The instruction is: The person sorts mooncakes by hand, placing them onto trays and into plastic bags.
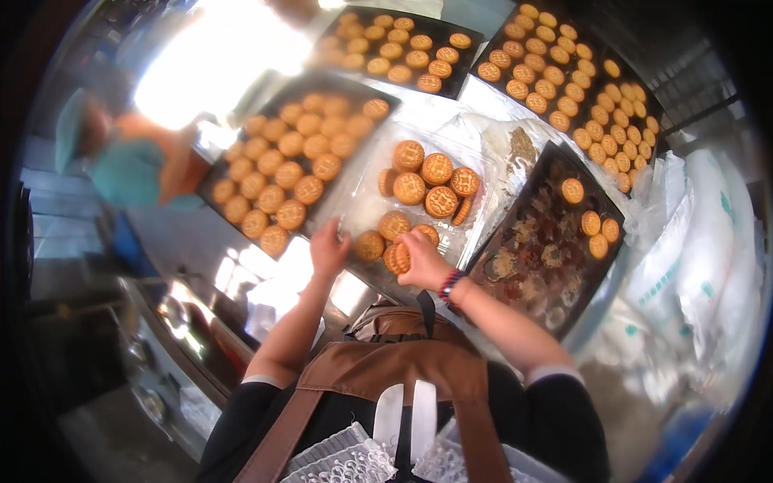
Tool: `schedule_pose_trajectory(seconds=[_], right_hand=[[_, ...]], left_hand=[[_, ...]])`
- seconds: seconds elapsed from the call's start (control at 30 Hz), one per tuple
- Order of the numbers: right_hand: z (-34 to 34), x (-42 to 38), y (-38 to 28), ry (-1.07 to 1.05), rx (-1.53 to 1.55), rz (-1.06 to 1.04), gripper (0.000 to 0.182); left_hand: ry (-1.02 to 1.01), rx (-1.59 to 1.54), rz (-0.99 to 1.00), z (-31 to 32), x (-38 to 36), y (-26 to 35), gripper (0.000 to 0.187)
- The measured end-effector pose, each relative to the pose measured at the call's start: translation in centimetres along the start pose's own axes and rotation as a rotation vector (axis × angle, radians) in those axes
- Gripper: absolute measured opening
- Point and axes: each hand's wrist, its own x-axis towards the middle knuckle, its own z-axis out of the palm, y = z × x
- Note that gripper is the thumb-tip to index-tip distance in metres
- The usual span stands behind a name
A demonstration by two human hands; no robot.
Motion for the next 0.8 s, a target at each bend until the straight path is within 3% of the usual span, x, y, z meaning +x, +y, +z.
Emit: schedule_pose_trajectory(seconds=[0.1, 0.17, 0.3, 0.43, 0.6, 0.7, 0.8], right_hand=[[3.4, 0.7, -0.3, -0.038, -0.115, -0.005, 0.058], [4.4, 1.0, -0.4, -0.124, -0.404, 0.004, 0.045], [4.9, 0.5, -0.3, -0.136, -0.508, -0.040, 0.041], [4.4, 0.8, -1.3, -0.160, -0.490, -0.036, 0.048], [4.5, 3.5, -4.9, -0.017, -0.341, -0.115, 0.069], [7.1, 5.1, -2.7, 0.016, -0.268, -0.104, 0.073], [7.0, 5.0, -1.8, 0.022, -0.265, -0.096, 0.062]], left_hand=[[0.020, -0.025, -0.008, -0.7, -0.1, 0.7, 0.039], [0.000, -0.051, -0.032, -1.3, 0.0, 1.1, 0.038], [-0.033, -0.083, -0.065, -1.6, -0.2, 1.2, 0.038], [-0.024, -0.086, -0.055, -1.7, -0.1, 1.0, 0.038], [-0.026, -0.067, -0.014, -1.9, -0.1, 1.1, 0.035], [-0.017, -0.073, 0.005, -1.5, 0.0, 0.6, 0.034], [-0.029, -0.042, 0.005, -0.9, -0.2, 0.2, 0.034]])
